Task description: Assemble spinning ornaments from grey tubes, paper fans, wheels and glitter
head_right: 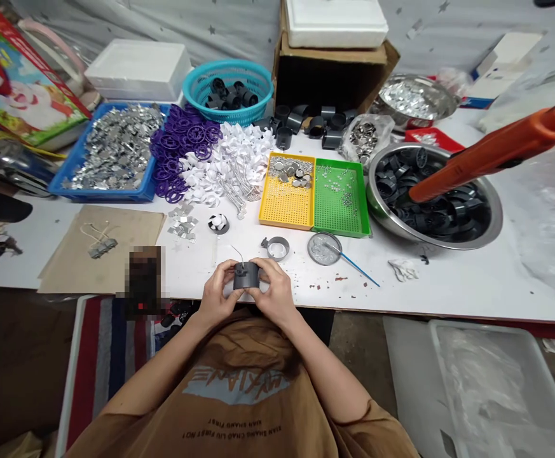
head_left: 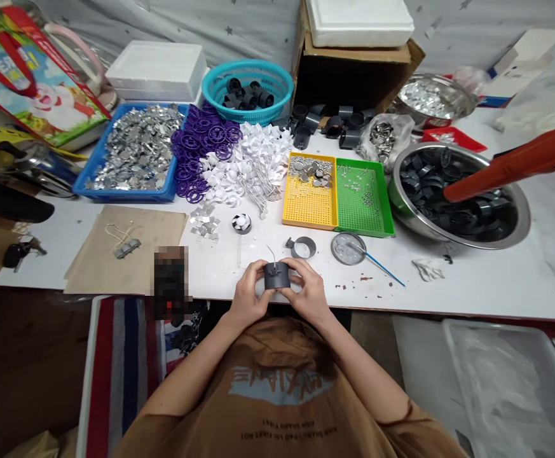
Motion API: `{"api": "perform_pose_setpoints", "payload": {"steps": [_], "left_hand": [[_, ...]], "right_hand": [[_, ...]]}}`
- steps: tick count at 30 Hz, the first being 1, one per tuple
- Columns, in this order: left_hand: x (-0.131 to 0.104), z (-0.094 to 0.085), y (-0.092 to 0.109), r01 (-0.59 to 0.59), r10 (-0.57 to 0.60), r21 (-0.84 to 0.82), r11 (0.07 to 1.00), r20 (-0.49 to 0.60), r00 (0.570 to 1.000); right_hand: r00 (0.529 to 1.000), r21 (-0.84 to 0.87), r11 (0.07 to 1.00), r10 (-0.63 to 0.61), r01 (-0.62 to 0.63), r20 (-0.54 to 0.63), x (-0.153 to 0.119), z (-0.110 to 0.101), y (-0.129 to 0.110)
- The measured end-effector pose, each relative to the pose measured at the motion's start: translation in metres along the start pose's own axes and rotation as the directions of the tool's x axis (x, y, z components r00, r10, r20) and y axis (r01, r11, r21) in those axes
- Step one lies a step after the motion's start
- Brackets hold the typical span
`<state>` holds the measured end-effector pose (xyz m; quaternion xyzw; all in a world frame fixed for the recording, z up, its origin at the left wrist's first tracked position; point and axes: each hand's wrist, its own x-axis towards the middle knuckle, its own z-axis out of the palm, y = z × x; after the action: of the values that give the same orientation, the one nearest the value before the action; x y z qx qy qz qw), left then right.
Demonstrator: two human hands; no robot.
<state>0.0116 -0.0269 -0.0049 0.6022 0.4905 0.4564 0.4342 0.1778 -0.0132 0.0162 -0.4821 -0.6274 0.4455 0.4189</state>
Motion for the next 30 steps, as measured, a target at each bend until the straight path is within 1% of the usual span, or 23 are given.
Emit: {"api": "perform_pose_setpoints", "payload": {"steps": [2,3,4,5,6,7,8,9,11,13,14,15,17,19,22,24,26,27,28,29,30], "left_hand": [[-0.001,-0.014,0.001,0.092,-0.095,-0.087,0.992,-0.035,0.995],[-0.001,-0.022,0.003,0.113,-0.127,-0.141,0.984,-0.090,0.988],[0.000,-0.031,0.004,0.112,-0.145,-0.193,0.975,-0.170,0.975],[0.000,-0.040,0.006,0.092,-0.156,-0.239,0.967,-0.265,0.951],[0.001,-0.048,0.007,0.064,-0.164,-0.273,0.960,-0.360,0.918],[0.002,-0.055,0.009,0.038,-0.171,-0.298,0.954,-0.437,0.883],[0.003,-0.060,0.010,0.023,-0.184,-0.319,0.947,-0.485,0.855],[0.003,-0.064,0.010,0.026,-0.205,-0.341,0.940,-0.501,0.841],[0.001,-0.065,0.009,0.063,-0.249,-0.374,0.925,-0.474,0.844],[-0.003,-0.062,0.006,0.111,-0.280,-0.382,0.917,-0.421,0.863],[-0.004,-0.060,0.005,0.131,-0.289,-0.378,0.917,-0.400,0.870],[-0.006,-0.058,0.003,0.144,-0.294,-0.373,0.917,-0.387,0.874],[-0.007,-0.056,0.000,0.159,-0.303,-0.368,0.916,-0.378,0.875],[-0.003,-0.056,-0.003,0.178,-0.322,-0.371,0.912,-0.375,0.869],[0.011,-0.056,-0.012,0.275,-0.378,-0.321,0.906,-0.322,0.868],[0.025,-0.055,-0.019,0.346,-0.403,-0.236,0.908,-0.267,0.876],[0.040,-0.055,-0.026,0.376,-0.407,-0.169,0.911,-0.220,0.887],[0.046,-0.056,-0.027,0.377,-0.395,-0.119,0.918,-0.218,0.892],[0.051,-0.057,-0.027,0.368,-0.367,-0.041,0.929,-0.239,0.899],[0.055,-0.058,-0.025,0.348,-0.317,0.071,0.935,-0.275,0.908],[0.058,-0.058,-0.021,0.311,-0.235,0.206,0.928,-0.325,0.916]], "right_hand": [[0.986,0.003,1.000,-0.023,0.023,0.164,0.014,-0.003,-0.004],[0.972,0.015,0.998,-0.057,0.055,0.227,0.024,-0.003,-0.006],[0.962,0.020,0.995,-0.097,0.095,0.257,0.035,-0.002,-0.008],[0.957,0.012,0.990,-0.138,0.139,0.256,0.047,0.000,-0.009],[0.957,-0.031,0.981,-0.177,0.189,0.230,0.061,0.005,-0.009],[0.957,-0.111,0.964,-0.215,0.240,0.195,0.076,0.011,-0.009],[0.945,-0.199,0.936,-0.250,0.292,0.209,0.092,0.019,-0.007],[0.925,-0.272,0.898,-0.278,0.346,0.259,0.107,0.027,-0.006],[0.881,-0.403,0.811,-0.263,0.423,0.393,0.131,0.044,-0.002],[0.831,-0.489,0.722,-0.216,0.489,0.512,0.143,0.056,0.000],[0.805,-0.513,0.680,-0.199,0.524,0.559,0.143,0.058,0.000],[0.782,-0.527,0.643,-0.188,0.555,0.594,0.139,0.057,-0.001],[0.747,-0.543,0.583,-0.179,0.604,0.640,0.122,0.049,-0.006],[0.758,-0.587,0.546,-0.148,0.598,0.635,0.096,0.035,-0.011],[0.807,-0.660,0.526,-0.092,0.536,0.583,0.055,0.012,-0.012],[0.835,-0.674,0.557,-0.068,0.486,0.546,0.033,0.000,-0.006],[0.861,-0.647,0.627,-0.080,0.435,0.501,0.017,-0.008,0.004],[0.876,-0.620,0.670,-0.098,0.409,0.473,0.010,-0.011,0.009],[0.892,-0.586,0.714,-0.120,0.383,0.437,0.004,-0.015,0.015],[0.908,-0.549,0.756,-0.140,0.355,0.394,-0.002,-0.018,0.020],[0.927,-0.513,0.795,-0.157,0.323,0.340,-0.008,-0.022,0.024]]}}
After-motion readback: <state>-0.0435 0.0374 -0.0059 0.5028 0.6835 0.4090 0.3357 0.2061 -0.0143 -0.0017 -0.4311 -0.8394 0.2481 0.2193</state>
